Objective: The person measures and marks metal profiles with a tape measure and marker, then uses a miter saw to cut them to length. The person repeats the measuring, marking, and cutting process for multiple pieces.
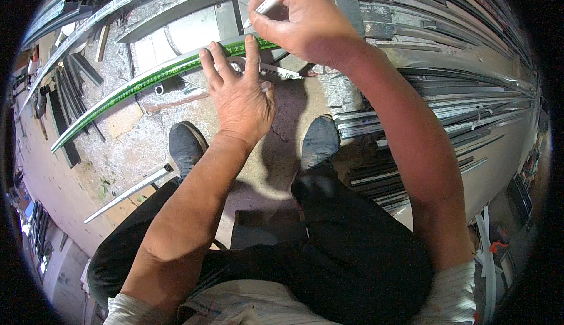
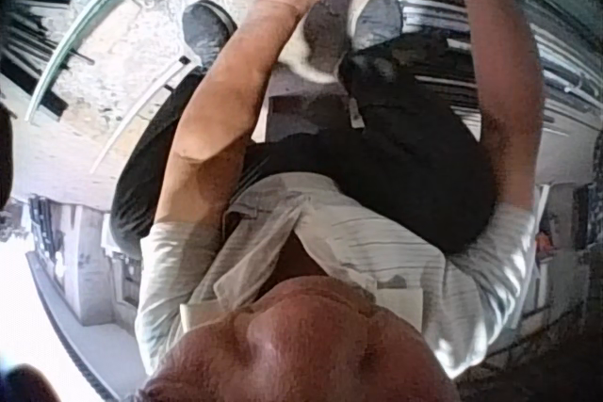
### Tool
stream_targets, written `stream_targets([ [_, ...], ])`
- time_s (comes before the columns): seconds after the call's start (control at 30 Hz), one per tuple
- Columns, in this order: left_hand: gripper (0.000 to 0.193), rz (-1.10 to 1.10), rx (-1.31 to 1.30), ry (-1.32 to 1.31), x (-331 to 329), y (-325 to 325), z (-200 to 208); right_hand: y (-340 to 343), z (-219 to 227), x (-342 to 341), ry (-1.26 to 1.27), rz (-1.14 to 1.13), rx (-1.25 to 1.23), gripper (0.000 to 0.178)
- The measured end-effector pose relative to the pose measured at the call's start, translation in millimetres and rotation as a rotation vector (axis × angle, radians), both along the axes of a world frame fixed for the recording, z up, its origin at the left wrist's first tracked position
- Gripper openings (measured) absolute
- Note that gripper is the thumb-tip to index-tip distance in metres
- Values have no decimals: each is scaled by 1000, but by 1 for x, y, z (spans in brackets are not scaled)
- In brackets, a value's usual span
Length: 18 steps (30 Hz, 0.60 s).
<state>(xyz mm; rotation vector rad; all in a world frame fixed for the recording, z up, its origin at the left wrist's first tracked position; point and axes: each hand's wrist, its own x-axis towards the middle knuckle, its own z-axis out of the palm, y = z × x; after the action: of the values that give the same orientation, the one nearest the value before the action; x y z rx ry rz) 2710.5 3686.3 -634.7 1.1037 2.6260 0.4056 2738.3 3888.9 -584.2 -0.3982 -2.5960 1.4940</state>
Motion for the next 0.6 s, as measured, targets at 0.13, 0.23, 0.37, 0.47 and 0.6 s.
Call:
stream_targets([
  [0.13,90,4,21,4,-1,-1,-2,0,-1,-4,-40,8,-9,16],
  [0.23,90,6,17,4,-1,-1,-2,-1,-1,-4,-60,32,-6,18],
  [0.37,97,2,-8,-16,-1,1,2,1,-6,-3,-53,48,9,18],
  [0.47,98,8,-17,-19,-1,1,1,1,-5,-4,-70,59,14,19],
  [0.6,91,7,20,-7,-1,0,-2,0,-4,-4,-61,75,24,18],
])
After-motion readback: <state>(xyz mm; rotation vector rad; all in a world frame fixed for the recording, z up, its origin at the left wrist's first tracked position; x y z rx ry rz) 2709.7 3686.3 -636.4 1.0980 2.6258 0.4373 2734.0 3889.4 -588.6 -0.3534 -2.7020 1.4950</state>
